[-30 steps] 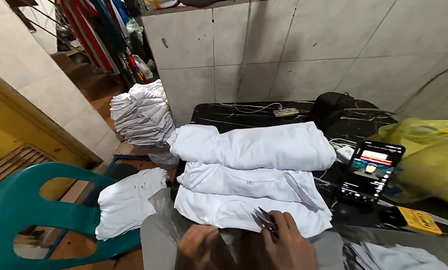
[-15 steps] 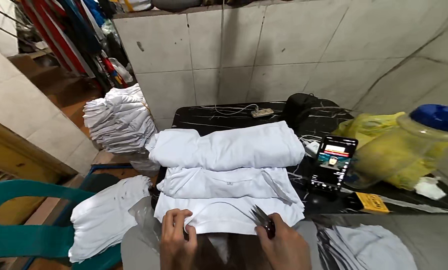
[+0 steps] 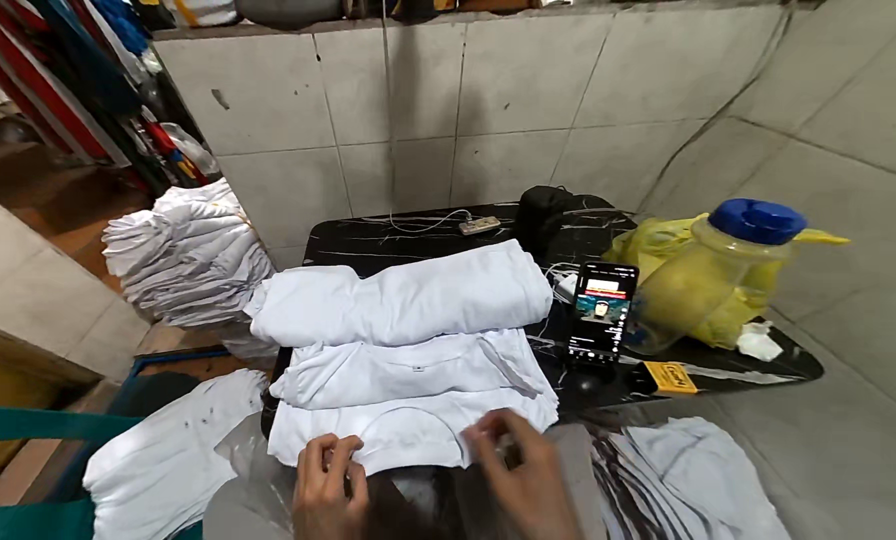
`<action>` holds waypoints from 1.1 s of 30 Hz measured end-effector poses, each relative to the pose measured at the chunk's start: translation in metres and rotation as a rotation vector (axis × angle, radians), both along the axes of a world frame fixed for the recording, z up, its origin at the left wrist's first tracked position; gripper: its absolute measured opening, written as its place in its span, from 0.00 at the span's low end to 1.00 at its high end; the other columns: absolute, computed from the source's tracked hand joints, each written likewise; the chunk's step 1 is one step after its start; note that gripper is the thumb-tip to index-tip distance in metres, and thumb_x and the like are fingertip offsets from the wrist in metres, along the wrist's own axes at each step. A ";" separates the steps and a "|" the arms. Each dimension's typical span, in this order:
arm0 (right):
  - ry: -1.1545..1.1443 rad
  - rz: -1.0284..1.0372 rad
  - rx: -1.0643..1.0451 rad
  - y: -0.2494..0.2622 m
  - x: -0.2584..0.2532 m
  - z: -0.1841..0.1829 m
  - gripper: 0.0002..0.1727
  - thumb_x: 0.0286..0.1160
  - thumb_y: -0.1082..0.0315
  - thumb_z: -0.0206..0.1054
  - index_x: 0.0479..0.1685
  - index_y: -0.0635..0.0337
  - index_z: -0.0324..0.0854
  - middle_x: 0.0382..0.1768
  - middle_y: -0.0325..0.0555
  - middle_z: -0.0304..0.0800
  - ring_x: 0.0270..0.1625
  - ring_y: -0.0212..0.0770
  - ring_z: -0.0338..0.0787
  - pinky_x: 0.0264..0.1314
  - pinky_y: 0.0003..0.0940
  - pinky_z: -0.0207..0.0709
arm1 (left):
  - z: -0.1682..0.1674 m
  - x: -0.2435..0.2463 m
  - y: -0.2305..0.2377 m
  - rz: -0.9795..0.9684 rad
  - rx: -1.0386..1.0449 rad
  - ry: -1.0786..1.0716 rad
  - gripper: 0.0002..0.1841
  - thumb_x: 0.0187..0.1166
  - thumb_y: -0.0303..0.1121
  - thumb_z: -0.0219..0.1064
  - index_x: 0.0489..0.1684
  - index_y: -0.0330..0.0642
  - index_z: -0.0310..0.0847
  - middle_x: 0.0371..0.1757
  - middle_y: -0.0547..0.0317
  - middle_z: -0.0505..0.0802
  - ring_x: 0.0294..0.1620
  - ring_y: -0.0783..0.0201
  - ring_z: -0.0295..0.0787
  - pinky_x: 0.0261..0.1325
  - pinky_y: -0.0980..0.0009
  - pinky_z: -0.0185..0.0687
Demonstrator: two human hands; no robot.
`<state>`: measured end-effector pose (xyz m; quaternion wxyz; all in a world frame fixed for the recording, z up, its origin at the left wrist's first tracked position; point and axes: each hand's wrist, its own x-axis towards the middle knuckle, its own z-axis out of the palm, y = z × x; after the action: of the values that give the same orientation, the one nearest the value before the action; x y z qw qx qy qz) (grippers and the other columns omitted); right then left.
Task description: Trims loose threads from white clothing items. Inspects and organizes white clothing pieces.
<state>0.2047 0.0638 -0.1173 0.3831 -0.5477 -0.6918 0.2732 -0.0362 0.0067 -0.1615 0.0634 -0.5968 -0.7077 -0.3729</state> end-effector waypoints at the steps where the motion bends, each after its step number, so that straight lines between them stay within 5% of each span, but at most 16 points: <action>1: -0.131 0.014 -0.030 -0.004 -0.014 -0.006 0.20 0.74 0.52 0.74 0.50 0.62 0.88 0.41 0.51 0.91 0.36 0.44 0.92 0.38 0.44 0.88 | 0.001 0.000 0.006 0.001 0.021 0.018 0.14 0.68 0.29 0.62 0.44 0.42 0.93 0.46 0.46 0.89 0.45 0.51 0.87 0.46 0.60 0.85; 3: -0.339 -0.017 -0.118 -0.011 -0.033 -0.010 0.21 0.67 0.57 0.76 0.55 0.61 0.84 0.49 0.57 0.88 0.31 0.52 0.92 0.33 0.51 0.87 | 0.004 -0.005 0.015 0.006 0.046 0.036 0.15 0.73 0.32 0.62 0.52 0.40 0.91 0.47 0.45 0.90 0.46 0.49 0.89 0.48 0.58 0.87; 5: -0.429 -0.114 -0.167 -0.016 -0.036 -0.003 0.22 0.65 0.64 0.75 0.58 0.65 0.84 0.52 0.61 0.89 0.31 0.58 0.93 0.32 0.56 0.87 | 0.009 -0.017 0.015 0.009 0.035 0.010 0.14 0.72 0.35 0.66 0.49 0.40 0.92 0.47 0.46 0.89 0.45 0.53 0.88 0.46 0.61 0.87; 9: -0.356 -0.163 -0.203 -0.018 -0.007 0.007 0.15 0.72 0.64 0.71 0.45 0.69 0.88 0.34 0.61 0.92 0.35 0.60 0.93 0.39 0.61 0.84 | 0.022 -0.029 -0.002 -0.013 -0.090 -0.028 0.11 0.69 0.34 0.72 0.38 0.34 0.91 0.39 0.44 0.90 0.39 0.50 0.89 0.42 0.58 0.87; 13: 0.309 -0.141 -0.041 -0.005 0.009 -0.013 0.10 0.78 0.68 0.66 0.45 0.64 0.90 0.23 0.35 0.86 0.20 0.24 0.79 0.24 0.23 0.76 | 0.012 -0.017 -0.003 -0.008 -0.101 -0.028 0.10 0.72 0.31 0.68 0.36 0.30 0.87 0.33 0.46 0.89 0.33 0.53 0.89 0.38 0.60 0.87; 17: 1.017 -0.092 -0.307 0.005 0.007 -0.007 0.06 0.81 0.72 0.63 0.47 0.60 0.84 0.13 0.31 0.73 0.09 0.22 0.63 0.10 0.19 0.60 | 0.007 -0.017 -0.007 -0.044 -0.084 -0.075 0.09 0.72 0.29 0.70 0.37 0.30 0.87 0.34 0.45 0.90 0.35 0.54 0.89 0.40 0.60 0.88; 22: 1.325 0.004 -0.479 0.007 -0.001 -0.004 0.09 0.87 0.73 0.51 0.46 0.53 0.77 0.09 0.27 0.65 0.06 0.19 0.58 0.07 0.14 0.54 | 0.000 -0.018 -0.013 -0.054 -0.081 -0.086 0.08 0.70 0.28 0.71 0.37 0.30 0.88 0.36 0.45 0.91 0.36 0.55 0.91 0.42 0.62 0.89; 29: 1.278 0.007 -0.464 0.007 -0.010 -0.005 0.08 0.90 0.70 0.50 0.50 0.52 0.75 0.11 0.28 0.67 0.08 0.20 0.58 0.09 0.16 0.55 | -0.003 -0.012 -0.012 -0.040 -0.051 -0.092 0.08 0.71 0.28 0.70 0.36 0.29 0.88 0.36 0.45 0.91 0.36 0.57 0.91 0.45 0.66 0.89; 31: 1.071 -0.022 -0.345 0.005 -0.016 -0.005 0.06 0.83 0.70 0.62 0.53 0.54 0.76 0.16 0.28 0.71 0.12 0.20 0.64 0.13 0.17 0.61 | 0.003 -0.010 -0.010 -0.046 0.032 -0.186 0.08 0.72 0.28 0.71 0.36 0.29 0.88 0.34 0.48 0.92 0.33 0.67 0.90 0.43 0.74 0.88; 33: 0.712 -0.047 -0.124 0.002 -0.019 -0.005 0.18 0.70 0.69 0.75 0.57 0.64 0.80 0.33 0.32 0.85 0.22 0.19 0.77 0.23 0.16 0.75 | 0.012 -0.009 -0.008 -0.054 0.126 -0.379 0.09 0.73 0.28 0.73 0.39 0.27 0.87 0.35 0.53 0.93 0.34 0.75 0.90 0.43 0.79 0.89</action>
<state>0.1857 0.0655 -0.1222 0.5723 -0.4561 -0.4844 0.4793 -0.0454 -0.0010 -0.1493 -0.0436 -0.5295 -0.6661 -0.5235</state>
